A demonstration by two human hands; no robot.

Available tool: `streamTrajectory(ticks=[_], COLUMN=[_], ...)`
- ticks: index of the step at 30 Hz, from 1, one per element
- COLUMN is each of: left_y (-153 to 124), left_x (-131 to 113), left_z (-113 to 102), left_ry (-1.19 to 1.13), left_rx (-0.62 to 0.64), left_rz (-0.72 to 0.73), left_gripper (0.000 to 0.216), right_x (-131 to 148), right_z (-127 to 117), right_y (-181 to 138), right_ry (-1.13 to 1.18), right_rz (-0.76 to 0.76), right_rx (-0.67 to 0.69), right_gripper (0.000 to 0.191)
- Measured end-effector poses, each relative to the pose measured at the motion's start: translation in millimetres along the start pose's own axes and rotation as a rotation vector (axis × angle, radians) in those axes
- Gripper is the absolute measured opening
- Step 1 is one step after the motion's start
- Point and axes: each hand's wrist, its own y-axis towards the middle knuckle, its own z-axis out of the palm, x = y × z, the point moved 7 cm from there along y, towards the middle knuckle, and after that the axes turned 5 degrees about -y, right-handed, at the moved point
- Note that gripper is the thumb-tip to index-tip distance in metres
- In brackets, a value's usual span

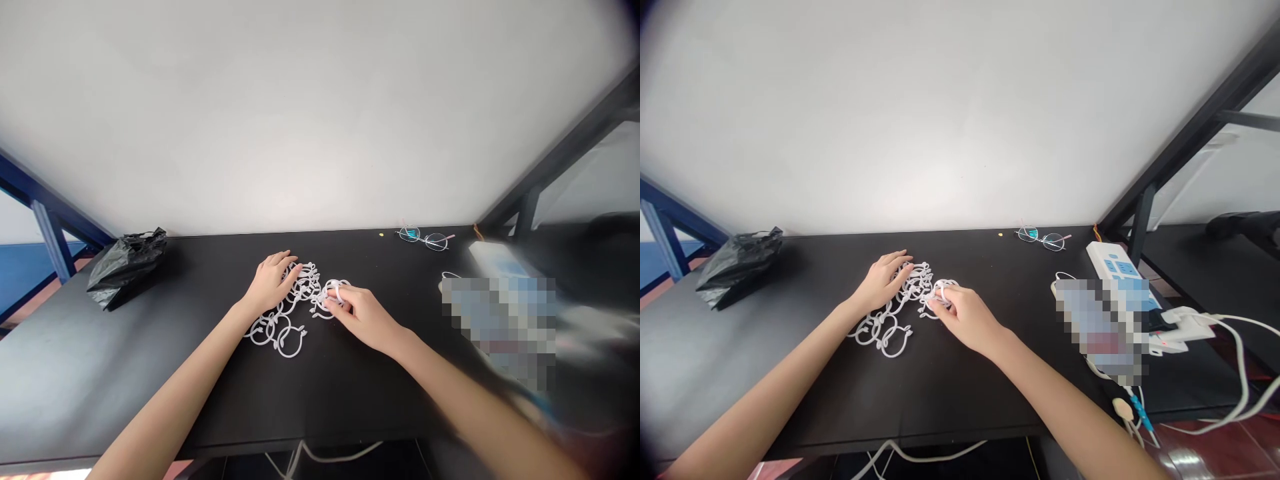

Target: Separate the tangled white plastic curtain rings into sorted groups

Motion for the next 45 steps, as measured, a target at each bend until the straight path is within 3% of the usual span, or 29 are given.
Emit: streamTrajectory(ticks=[4,7,11,14,17,19,23,25,28,31,33,36,38,41,43,45], left_y=[-6.1,-14.1,-29.2,-40.2,-48.9,-52.0,-58.1,-59.8,-59.1,-55.1,-47.9,-38.5,-38.7,-48.5,-60.2,-69.4], left_x=[-6.5,-22.9,-61.3,-89.4,-104.5,-107.5,-108.9,-111.6,-113.5,-105.9,-90.6,-61.3,-49.1,-43.9,-37.7,-28.6], left_z=[-16.8,-34.9,-46.9,-35.1,-17.3,-6.0,19.0,23.8,24.3,20.7,8.2,-28.2,-48.2,-49.1,-35.1,-23.8], left_ry=[-0.041,-0.167,-0.355,-0.509,-0.671,-0.827,-1.338,-1.533,-1.657,-1.490,-1.225,-0.789,-0.571,-0.232,-0.063,0.034], left_rx=[-0.051,-0.155,-0.221,-0.061,0.124,0.227,0.466,0.492,0.464,0.432,0.308,0.004,-0.101,0.023,0.189,0.278], left_rz=[0.006,0.057,0.221,0.312,0.288,0.212,-0.082,-0.151,-0.141,-0.117,-0.108,-0.104,-0.057,0.119,0.199,0.226], left_gripper=[0.044,0.035,0.025,0.024,0.026,0.037,0.050,0.055,0.062,0.056,0.045,0.036,0.033,0.041,0.075,0.101], right_x=[0.9,-0.4,2.3,12.3,21.5,24.8,34.4,39.1,42.9,38.6,28.8,11.8,8.1,11.3,12.1,10.3], right_z=[-11.2,-16.4,-11.8,-4.8,2.9,9.5,23.3,28.1,32.0,30.3,23.8,4.9,-8.5,-12.1,-8.2,-8.0], right_y=[0.5,0.3,-0.6,-3.6,-7.5,-8.9,-10.8,-11.7,-13.0,-10.8,-6.2,1.7,6.8,13.0,14.9,15.0], right_ry=[-0.037,0.008,0.121,0.276,0.558,0.801,1.265,1.423,1.558,1.467,1.295,0.831,0.473,0.124,0.061,0.076], right_rz=[-0.027,-0.033,-0.034,-0.104,-0.140,-0.103,-0.062,-0.072,-0.075,-0.035,0.032,0.105,0.075,-0.022,-0.065,-0.092], right_rx=[-0.106,-0.184,-0.121,0.003,0.158,0.268,0.479,0.552,0.607,0.519,0.370,0.122,0.002,-0.035,-0.014,-0.018], right_gripper=[0.043,0.042,0.040,0.045,0.050,0.051,0.053,0.055,0.056,0.056,0.054,0.049,0.047,0.039,0.028,0.018])
